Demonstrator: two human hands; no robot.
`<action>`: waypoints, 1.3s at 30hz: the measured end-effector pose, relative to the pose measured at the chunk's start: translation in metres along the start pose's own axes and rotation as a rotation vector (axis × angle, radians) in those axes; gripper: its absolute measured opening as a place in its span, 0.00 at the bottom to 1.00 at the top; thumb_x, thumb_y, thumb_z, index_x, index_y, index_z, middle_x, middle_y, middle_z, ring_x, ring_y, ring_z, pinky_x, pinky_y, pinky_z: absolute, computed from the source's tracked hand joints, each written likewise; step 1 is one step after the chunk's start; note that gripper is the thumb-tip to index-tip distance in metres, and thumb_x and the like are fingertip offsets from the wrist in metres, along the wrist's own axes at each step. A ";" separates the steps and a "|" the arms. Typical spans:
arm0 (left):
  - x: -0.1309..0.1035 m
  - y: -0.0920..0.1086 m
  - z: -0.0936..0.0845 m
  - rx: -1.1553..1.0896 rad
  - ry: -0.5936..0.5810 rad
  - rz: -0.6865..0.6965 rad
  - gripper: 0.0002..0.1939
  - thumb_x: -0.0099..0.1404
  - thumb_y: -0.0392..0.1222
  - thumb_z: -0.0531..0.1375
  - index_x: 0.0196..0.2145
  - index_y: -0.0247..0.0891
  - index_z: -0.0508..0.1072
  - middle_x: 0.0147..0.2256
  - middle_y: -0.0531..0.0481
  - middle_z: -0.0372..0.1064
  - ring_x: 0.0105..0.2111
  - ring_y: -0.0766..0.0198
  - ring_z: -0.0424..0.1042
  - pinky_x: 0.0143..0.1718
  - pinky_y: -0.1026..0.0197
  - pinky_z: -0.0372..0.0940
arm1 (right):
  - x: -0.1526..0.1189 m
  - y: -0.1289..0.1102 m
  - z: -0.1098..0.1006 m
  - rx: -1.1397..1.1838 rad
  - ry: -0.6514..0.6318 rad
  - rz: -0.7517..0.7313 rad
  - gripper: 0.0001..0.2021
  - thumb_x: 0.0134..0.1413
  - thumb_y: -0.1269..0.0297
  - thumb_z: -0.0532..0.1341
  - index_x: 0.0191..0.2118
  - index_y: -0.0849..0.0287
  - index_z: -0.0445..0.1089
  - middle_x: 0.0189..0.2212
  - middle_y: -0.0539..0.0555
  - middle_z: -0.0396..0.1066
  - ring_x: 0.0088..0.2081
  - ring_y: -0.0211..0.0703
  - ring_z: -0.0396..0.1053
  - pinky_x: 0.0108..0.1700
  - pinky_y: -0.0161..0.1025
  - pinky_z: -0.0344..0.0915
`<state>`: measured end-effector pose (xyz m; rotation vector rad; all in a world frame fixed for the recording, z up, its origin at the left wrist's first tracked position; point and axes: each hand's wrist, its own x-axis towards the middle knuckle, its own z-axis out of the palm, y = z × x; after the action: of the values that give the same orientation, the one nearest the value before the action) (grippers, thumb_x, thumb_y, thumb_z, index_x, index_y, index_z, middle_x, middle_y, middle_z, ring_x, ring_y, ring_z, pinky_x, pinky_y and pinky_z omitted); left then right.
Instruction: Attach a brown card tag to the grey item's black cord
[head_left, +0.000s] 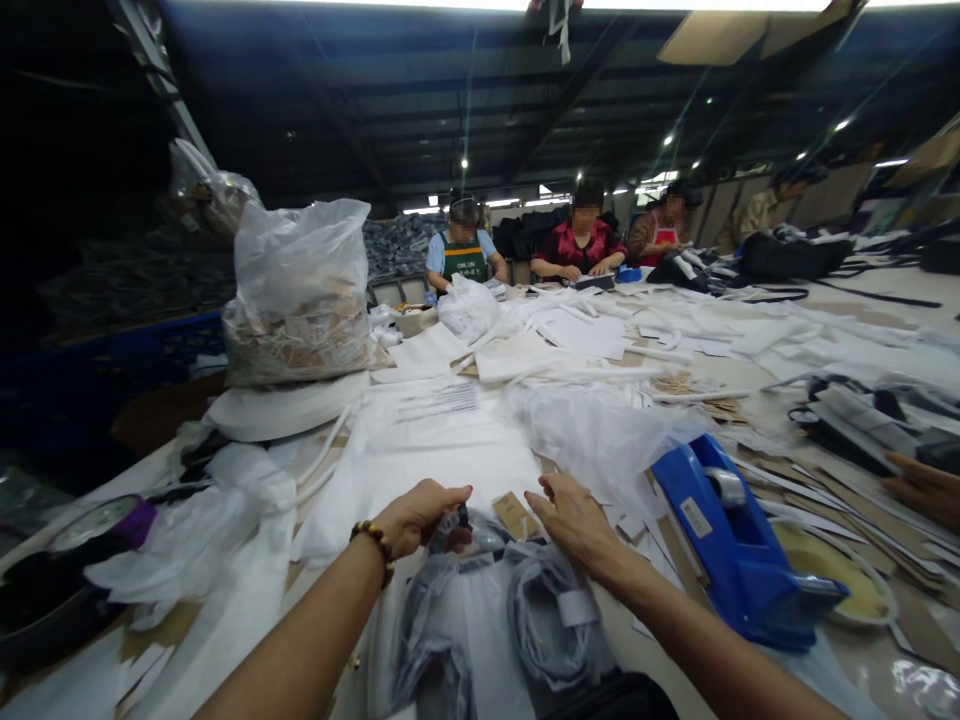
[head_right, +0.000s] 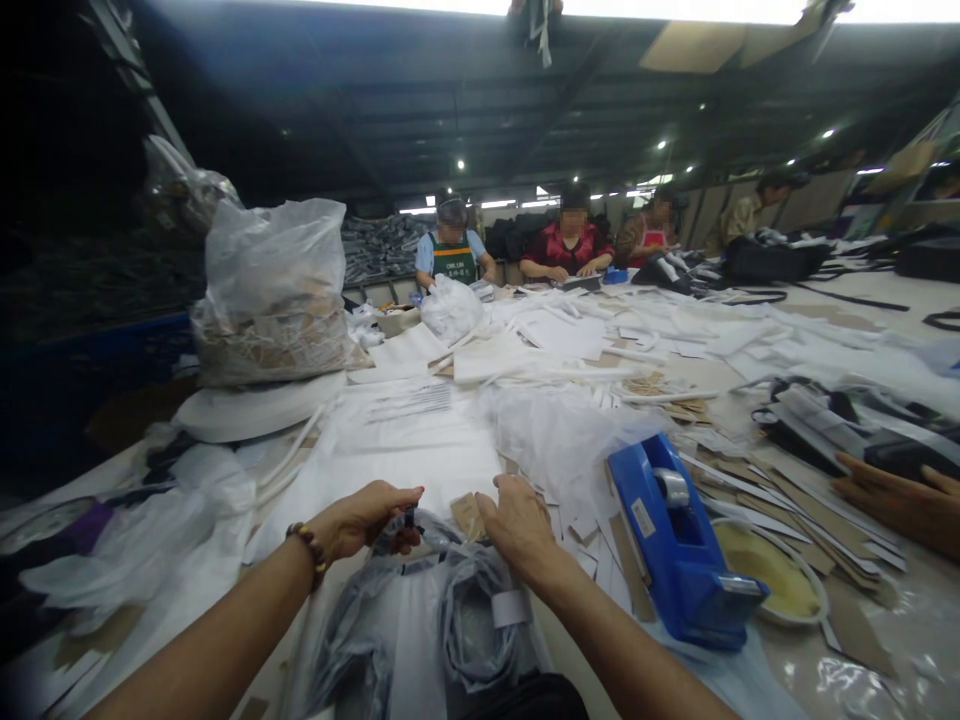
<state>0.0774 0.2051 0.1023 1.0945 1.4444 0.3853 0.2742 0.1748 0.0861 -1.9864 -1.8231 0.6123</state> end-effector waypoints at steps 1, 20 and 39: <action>0.002 0.001 0.000 -0.042 -0.004 0.009 0.18 0.43 0.51 0.64 0.21 0.33 0.66 0.18 0.47 0.67 0.20 0.62 0.68 0.24 0.61 0.62 | -0.001 0.000 -0.001 0.015 0.013 -0.007 0.15 0.56 0.64 0.55 0.46 0.66 0.69 0.43 0.62 0.70 0.43 0.47 0.68 0.43 0.38 0.59; -0.056 -0.005 0.015 -0.301 0.081 0.439 0.17 0.38 0.40 0.67 0.29 0.34 0.71 0.25 0.51 0.72 0.27 0.66 0.68 0.32 0.64 0.60 | -0.007 -0.055 -0.012 0.639 -0.187 -0.102 0.25 0.58 0.50 0.45 0.20 0.61 0.65 0.20 0.55 0.67 0.24 0.40 0.65 0.29 0.36 0.57; -0.060 -0.055 0.013 0.851 0.591 1.293 0.12 0.60 0.39 0.53 0.38 0.43 0.74 0.41 0.49 0.73 0.41 0.60 0.73 0.41 0.61 0.67 | -0.079 -0.010 0.015 0.074 0.298 -1.228 0.02 0.49 0.70 0.58 0.31 0.57 0.66 0.34 0.49 0.74 0.35 0.38 0.68 0.39 0.36 0.61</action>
<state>0.0577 0.1256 0.0918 2.7627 1.1886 1.1090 0.2523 0.0972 0.0847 -0.5620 -2.2704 -0.0204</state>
